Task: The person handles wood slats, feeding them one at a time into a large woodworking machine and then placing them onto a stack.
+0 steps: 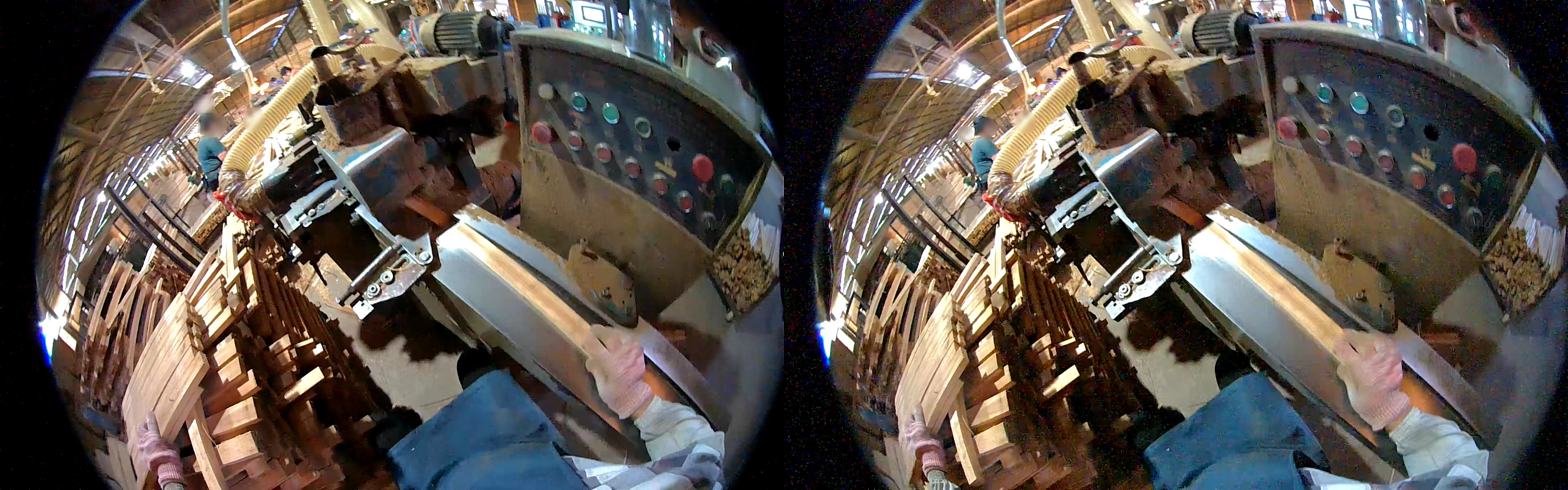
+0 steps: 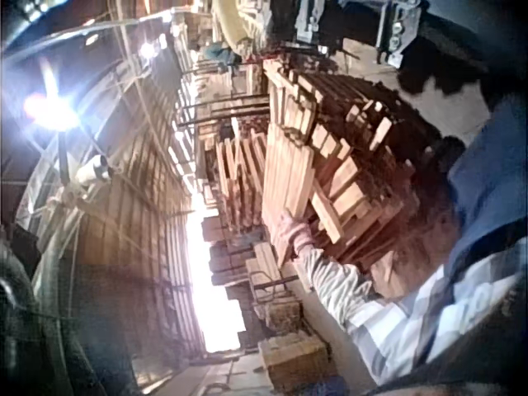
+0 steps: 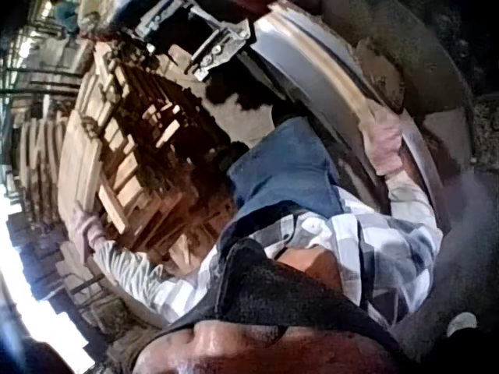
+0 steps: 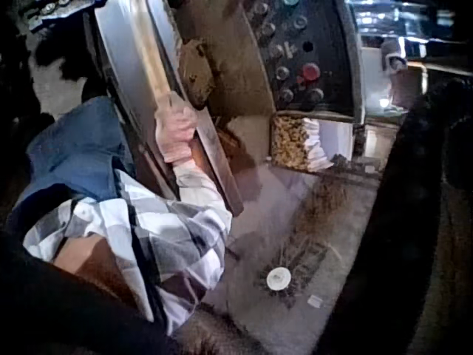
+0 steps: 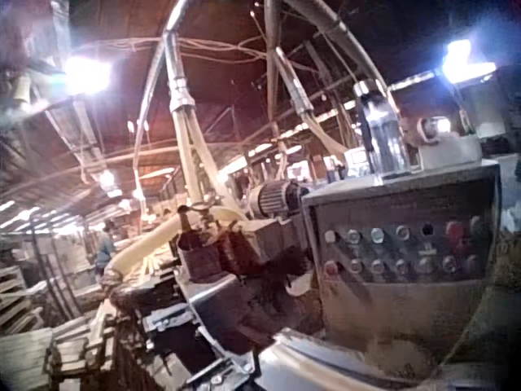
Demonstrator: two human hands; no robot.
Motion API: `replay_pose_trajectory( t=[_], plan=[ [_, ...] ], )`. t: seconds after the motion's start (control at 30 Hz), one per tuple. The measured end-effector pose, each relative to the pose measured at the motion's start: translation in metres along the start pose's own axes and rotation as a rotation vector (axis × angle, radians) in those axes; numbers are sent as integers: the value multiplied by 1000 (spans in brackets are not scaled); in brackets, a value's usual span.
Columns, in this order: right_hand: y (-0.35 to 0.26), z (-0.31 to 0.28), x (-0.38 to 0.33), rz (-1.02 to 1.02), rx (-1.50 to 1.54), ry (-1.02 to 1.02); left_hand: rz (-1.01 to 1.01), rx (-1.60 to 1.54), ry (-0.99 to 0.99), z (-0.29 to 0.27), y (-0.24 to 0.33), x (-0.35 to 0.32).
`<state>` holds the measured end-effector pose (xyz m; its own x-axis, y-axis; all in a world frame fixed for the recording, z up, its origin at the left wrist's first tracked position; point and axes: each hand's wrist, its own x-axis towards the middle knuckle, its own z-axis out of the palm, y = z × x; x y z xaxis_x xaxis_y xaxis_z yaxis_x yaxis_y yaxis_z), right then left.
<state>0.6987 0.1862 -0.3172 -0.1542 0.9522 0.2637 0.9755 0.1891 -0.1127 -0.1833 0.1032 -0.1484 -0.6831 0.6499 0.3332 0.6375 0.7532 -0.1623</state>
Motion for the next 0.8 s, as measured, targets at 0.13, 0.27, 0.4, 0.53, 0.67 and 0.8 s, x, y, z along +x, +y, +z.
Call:
replay_pose_trajectory(
  t=[0.13,0.27,0.4,0.53,0.67,0.8],
  plan=[
    [0,38,40,-205,83,329,159,20,109,10,-28,2],
    [2,82,128,-268,109,304,396,161,290,-23,19,-28],
    [-15,88,188,-256,82,242,692,146,442,-80,123,-65],
    [-58,106,231,-279,295,313,999,117,515,-105,234,-80],
    [-161,37,187,-561,673,105,1201,331,316,-107,352,-110],
    [-145,-10,124,-289,829,-259,1522,150,595,-126,471,-167]
  ],
)
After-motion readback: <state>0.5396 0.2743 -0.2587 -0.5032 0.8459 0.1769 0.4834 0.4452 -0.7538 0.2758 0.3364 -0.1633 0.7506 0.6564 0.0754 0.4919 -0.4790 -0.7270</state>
